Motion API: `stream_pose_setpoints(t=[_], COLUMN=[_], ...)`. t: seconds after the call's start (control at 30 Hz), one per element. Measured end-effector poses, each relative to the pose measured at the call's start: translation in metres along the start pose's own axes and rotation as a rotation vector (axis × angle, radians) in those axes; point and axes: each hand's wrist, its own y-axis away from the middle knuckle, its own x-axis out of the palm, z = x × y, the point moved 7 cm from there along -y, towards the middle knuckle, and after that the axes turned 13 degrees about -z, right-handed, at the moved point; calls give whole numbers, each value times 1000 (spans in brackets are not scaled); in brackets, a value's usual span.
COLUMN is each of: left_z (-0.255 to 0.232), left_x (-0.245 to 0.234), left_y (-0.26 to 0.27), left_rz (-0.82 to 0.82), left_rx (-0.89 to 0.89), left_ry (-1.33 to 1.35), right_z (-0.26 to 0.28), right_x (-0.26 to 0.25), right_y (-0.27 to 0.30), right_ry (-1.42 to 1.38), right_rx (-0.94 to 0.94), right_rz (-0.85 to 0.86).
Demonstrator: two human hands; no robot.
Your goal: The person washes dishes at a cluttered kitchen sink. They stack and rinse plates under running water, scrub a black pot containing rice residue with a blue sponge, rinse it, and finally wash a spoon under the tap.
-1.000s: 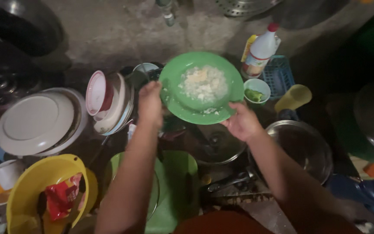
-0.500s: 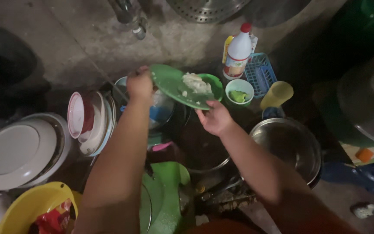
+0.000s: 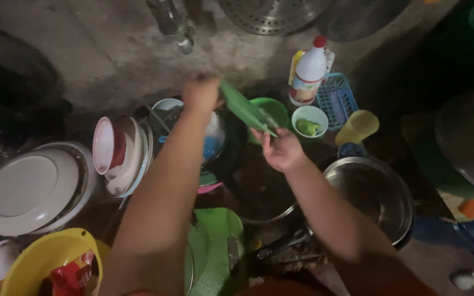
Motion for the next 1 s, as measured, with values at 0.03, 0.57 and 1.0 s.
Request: stream_pose_setpoints(t=[0.03, 0.57, 1.0], left_z=[8, 53, 33], left_x=[-16, -221, -260], left_y=[0, 82, 149], left_rz=[3, -179, -555], left_rx=[-85, -238, -4], left_ry=[41, 739, 802], right_z=[0, -76, -140], right_x=[1, 147, 153], right_y=[3, -26, -77], right_ry=[68, 1275, 1467], right_rx=[-15, -532, -814], right_rz=[15, -55, -279])
